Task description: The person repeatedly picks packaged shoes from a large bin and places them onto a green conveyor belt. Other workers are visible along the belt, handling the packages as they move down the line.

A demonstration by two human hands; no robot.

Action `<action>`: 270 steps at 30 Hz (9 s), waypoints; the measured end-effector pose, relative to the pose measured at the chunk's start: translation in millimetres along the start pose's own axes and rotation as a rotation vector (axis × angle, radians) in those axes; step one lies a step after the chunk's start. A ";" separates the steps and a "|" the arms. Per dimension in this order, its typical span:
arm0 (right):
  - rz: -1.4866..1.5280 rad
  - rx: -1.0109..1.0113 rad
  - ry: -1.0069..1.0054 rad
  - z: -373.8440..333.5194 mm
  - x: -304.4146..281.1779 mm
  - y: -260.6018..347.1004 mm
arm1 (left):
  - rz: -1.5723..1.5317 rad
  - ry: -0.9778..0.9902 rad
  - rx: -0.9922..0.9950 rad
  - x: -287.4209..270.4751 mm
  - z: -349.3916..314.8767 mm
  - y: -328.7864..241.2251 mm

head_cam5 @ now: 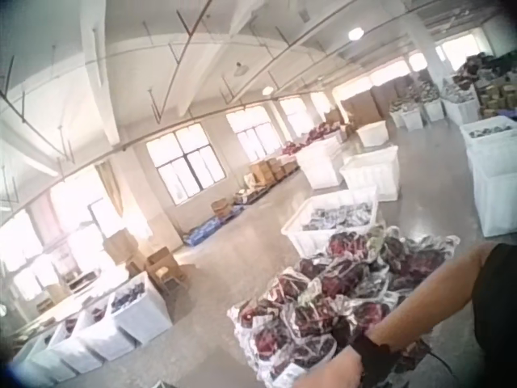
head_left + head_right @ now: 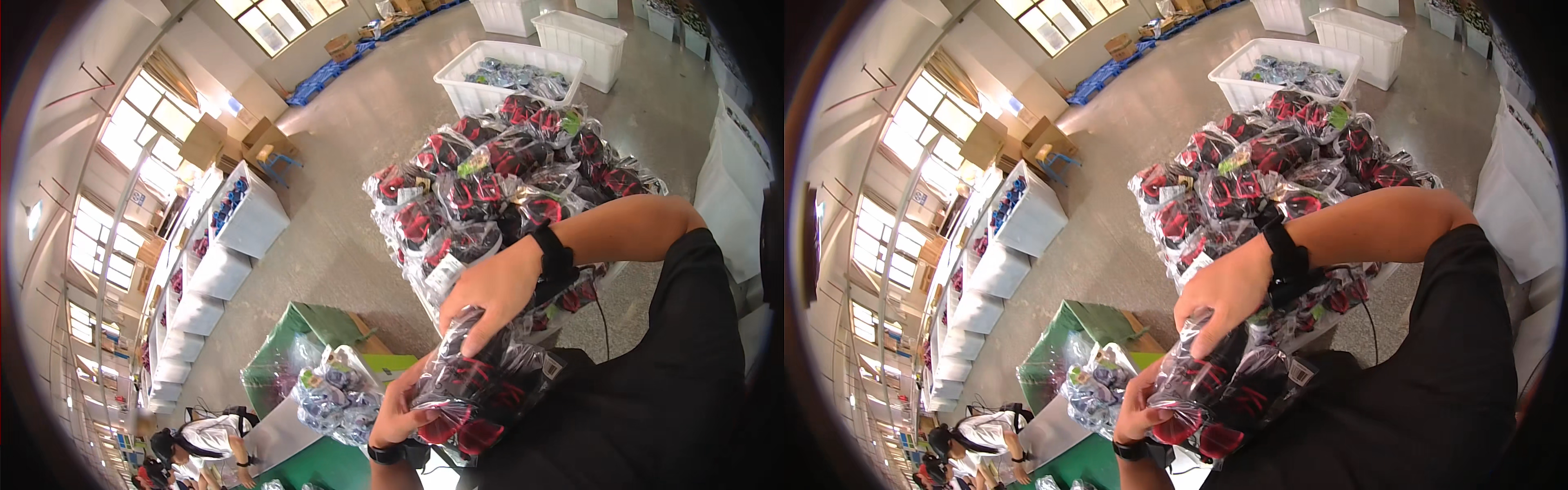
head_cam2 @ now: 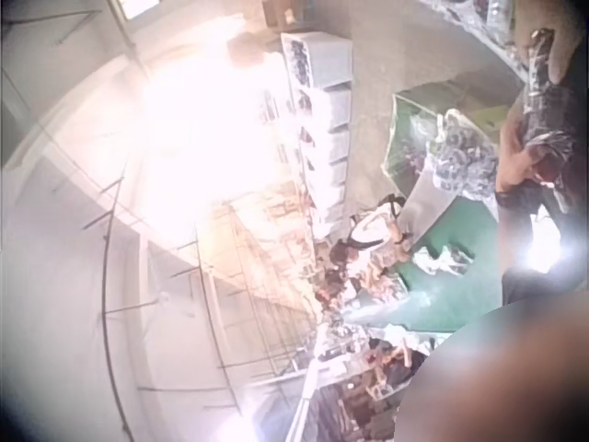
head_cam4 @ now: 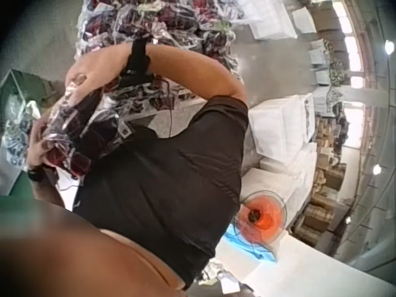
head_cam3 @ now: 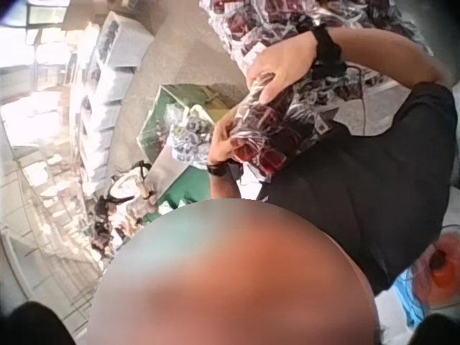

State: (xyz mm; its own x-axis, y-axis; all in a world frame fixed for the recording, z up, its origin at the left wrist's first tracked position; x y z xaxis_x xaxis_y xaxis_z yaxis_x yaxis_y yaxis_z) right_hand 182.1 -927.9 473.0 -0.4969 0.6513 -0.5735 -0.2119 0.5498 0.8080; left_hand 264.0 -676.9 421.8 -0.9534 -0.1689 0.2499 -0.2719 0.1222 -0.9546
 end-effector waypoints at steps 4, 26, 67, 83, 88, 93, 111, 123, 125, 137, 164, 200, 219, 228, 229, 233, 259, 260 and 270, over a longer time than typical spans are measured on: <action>0.069 -0.082 -0.023 -3.1 -19.5 -0.9 | 0.001 -0.044 0.120 2.8 13.2 -4.1; 1.123 0.495 -1.277 54.3 -200.9 -357.3 | -0.217 -1.565 -0.068 -8.5 -213.5 289.1; -0.183 0.963 -1.028 4.6 -201.6 -307.5 | 0.048 -1.420 -0.348 -26.0 -300.6 368.1; 0.114 0.165 -0.682 79.7 28.3 9.0 | 0.114 -1.605 -0.477 -66.8 -396.6 407.6; -0.124 0.227 -0.525 105.3 104.8 43.6 | 0.230 -1.785 -0.490 -121.7 -467.0 419.6; 0.108 0.284 -0.601 138.2 169.4 48.7 | 0.361 -2.013 -0.529 -189.4 -549.8 429.6; -0.183 0.498 -0.135 219.4 239.6 51.4 | -0.216 -2.073 -0.620 -328.3 -666.0 559.4; -0.073 0.256 -0.259 216.2 268.3 -8.3 | 0.183 -2.178 0.156 -147.6 -501.3 481.5; -0.081 0.223 -0.230 217.8 270.3 -10.7 | -0.534 -1.965 0.490 -118.8 -478.7 475.8; -0.059 0.132 -0.209 221.4 250.8 4.1 | -0.858 -1.986 0.298 -118.8 -433.6 451.7; 0.298 0.093 -0.233 59.7 99.8 17.3 | 0.005 -0.165 0.180 -55.1 -108.1 54.5; 0.318 1.189 -1.163 -112.9 -184.7 -379.2 | -0.021 -1.413 -0.095 -21.7 -230.2 293.8; 0.189 0.440 -0.824 -31.9 -37.6 -89.5 | 0.179 -1.567 -0.322 -80.4 -324.2 353.9; 0.263 0.378 -0.277 85.4 147.6 33.0 | 0.298 -1.821 -0.463 -123.9 -461.4 413.3; 0.251 0.396 -0.294 94.1 159.2 34.4 | 0.307 -1.857 -0.483 -125.9 -482.0 423.5; 0.369 0.497 -0.236 124.7 189.7 34.3 | 0.315 -2.025 -0.693 -132.7 -567.6 466.3; 0.313 0.911 -0.142 148.1 292.3 -133.7 | 0.356 -2.818 -0.951 -134.7 -686.8 503.8; 0.309 0.898 -0.144 146.4 293.9 -133.3 | 0.393 -2.917 -1.066 -136.1 -691.8 506.2; 0.292 0.817 -0.207 140.3 304.7 -132.3 | -0.711 -2.728 -0.051 -178.4 -743.9 553.8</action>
State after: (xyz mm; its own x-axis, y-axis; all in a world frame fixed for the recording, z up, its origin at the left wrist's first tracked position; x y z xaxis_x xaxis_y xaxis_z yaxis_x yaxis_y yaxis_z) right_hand 176.7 -728.7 172.4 -0.2585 0.8618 -0.4365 0.6051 0.4966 0.6222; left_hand 186.3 148.4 -30.6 0.9575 -0.1532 -0.2445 -0.2851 -0.3718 -0.8834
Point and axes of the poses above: each hand's wrist, its own z-axis towards the middle knuckle, its own x-axis out of the palm, y = z × x, the point moved 3 cm from there along z, towards the middle knuckle, and after that the axes turned 2 degrees about x, right-handed, at the moved point
